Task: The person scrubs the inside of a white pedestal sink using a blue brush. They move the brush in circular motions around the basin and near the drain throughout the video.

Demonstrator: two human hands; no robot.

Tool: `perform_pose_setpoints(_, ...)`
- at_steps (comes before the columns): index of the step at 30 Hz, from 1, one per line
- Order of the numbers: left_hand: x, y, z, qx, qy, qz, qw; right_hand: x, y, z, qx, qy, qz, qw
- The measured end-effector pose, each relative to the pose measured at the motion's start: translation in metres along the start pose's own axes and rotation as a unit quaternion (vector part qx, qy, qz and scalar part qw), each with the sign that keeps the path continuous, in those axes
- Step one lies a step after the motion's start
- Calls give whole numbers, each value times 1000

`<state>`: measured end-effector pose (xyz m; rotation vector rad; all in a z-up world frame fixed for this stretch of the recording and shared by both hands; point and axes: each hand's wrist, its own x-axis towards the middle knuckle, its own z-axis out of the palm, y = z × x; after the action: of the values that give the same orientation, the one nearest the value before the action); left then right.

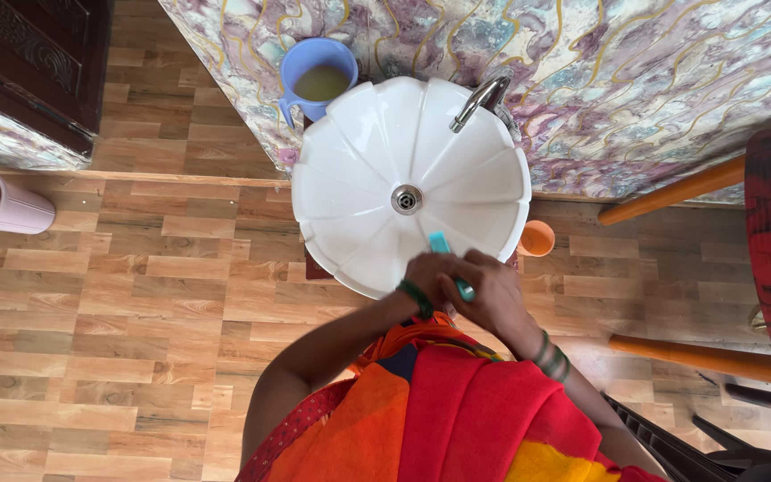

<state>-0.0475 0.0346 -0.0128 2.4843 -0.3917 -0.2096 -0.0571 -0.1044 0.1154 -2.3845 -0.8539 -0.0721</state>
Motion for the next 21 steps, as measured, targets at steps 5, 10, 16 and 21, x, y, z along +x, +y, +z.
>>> perform_pose_setpoints(5,-9,-13,-2,12,-10,-10,1000,-8,2,17,60,23,4,998)
perform_pose_setpoints(10,40,-78,-4,110,20,-86,990,27,27,87,62,114,0,992)
perform_pose_setpoints(16,44,-61,-20,125,-38,-104,986,28,36,77,75,93,23,993)
perform_pose_setpoints(21,-5,-2,-40,70,-104,-67,990,-10,8,21,117,-6,63,991)
